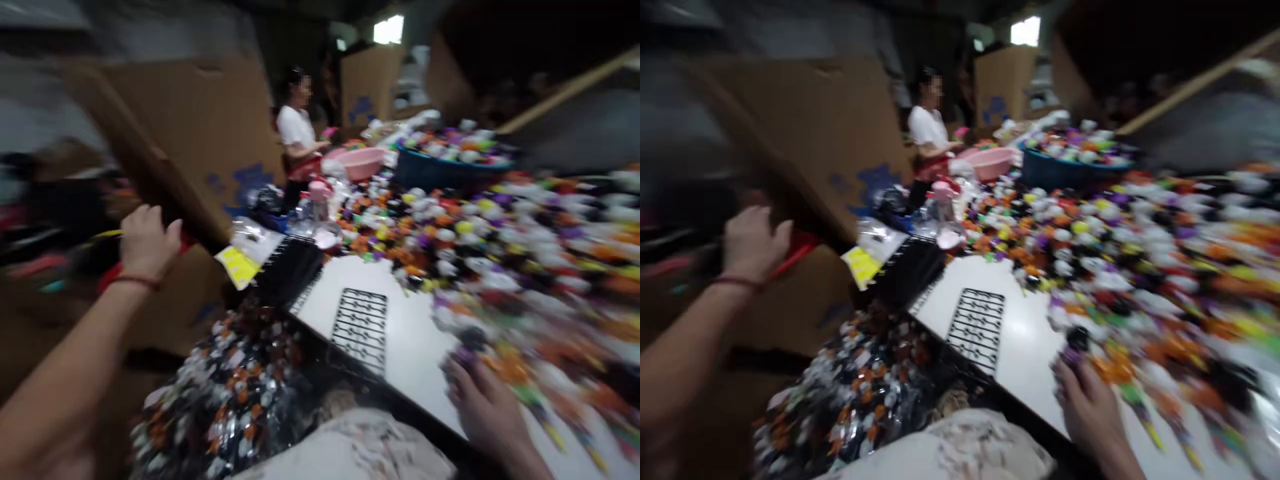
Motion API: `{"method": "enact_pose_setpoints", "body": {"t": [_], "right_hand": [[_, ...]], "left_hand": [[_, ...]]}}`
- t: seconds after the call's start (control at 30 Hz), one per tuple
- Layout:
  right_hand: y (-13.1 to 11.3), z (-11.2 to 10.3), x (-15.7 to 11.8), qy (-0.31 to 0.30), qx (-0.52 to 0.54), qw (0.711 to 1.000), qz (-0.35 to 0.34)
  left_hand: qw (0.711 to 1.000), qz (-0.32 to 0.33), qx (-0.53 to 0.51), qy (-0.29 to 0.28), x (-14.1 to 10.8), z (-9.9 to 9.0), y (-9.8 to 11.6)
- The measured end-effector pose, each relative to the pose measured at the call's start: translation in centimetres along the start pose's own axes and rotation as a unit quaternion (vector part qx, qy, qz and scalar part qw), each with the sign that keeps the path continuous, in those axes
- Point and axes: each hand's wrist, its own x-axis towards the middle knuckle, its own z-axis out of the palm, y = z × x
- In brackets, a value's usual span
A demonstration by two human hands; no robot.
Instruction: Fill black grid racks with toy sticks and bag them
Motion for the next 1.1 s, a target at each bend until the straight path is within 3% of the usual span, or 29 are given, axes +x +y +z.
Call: {"method": "enact_pose_setpoints", "body": {"t": [0.07,0.1,0.17,0.2,0.23,0.3,0.43,0.5,0.67,0.73,0.8,0.9,1.03,1.1], "right_hand": [[0.3,0.1,0.3,-0.012,0.034,0.999,0.033],[0.4,0.3,0.5,-0.012,0.058,0.997,0.043],[0.2,0.6,0.9,-0.014,0.078,0.996,0.048],[0.1,0.7,1.0,-0.017,0.08,0.995,0.047],[-0.1,0.7,1.0,-0.02,0.079,0.996,0.046],[-0.5,0.7,1.0,-0.022,0.08,0.996,0.046],[-1.6,0.9,1.6,-0.016,0.114,0.992,0.059],[-2.3,1.3,2.1,-0.019,0.149,0.987,0.06],[-4.2,2.5,3.4,-0.077,0.203,0.974,0.059],[-4.7,2.9,3.7,-0.107,0.191,0.973,0.071],[-4.7,3.2,4.0,-0.132,0.175,0.973,0.079],[-4.5,3.3,4.4,-0.138,0.129,0.981,0.048],[-4.1,3.3,4.8,-0.086,-0.002,0.994,-0.066],[-4.0,3.5,4.9,-0.081,-0.039,0.992,-0.085]], "left_hand": [[0.986,0.07,-0.139,-0.056,-4.3,2.3,4.9],[0.957,0.145,-0.229,-0.104,-7.1,3.0,7.8],[0.837,0.355,-0.355,-0.217,-12.6,3.6,13.5],[0.794,0.41,-0.383,-0.232,-14.8,3.8,16.1],[0.766,0.445,-0.397,-0.241,-16.5,4.1,18.4],[0.743,0.471,-0.408,-0.244,-18.3,5.2,21.6],[0.742,0.475,-0.408,-0.239,-19.2,7.8,24.3],[0.759,0.454,-0.4,-0.238,-20.2,7.9,25.8],[0.868,0.281,-0.341,-0.226,-24.6,4.2,32.2],[0.888,0.235,-0.326,-0.223,-26.0,2.5,34.5],[0.888,0.226,-0.333,-0.224,-26.7,1.4,36.0],[0.874,0.238,-0.36,-0.223,-26.8,1.0,36.3],[0.857,0.262,-0.392,-0.207,-26.0,1.9,33.9],[0.858,0.256,-0.404,-0.187,-25.4,2.9,32.5]]}}
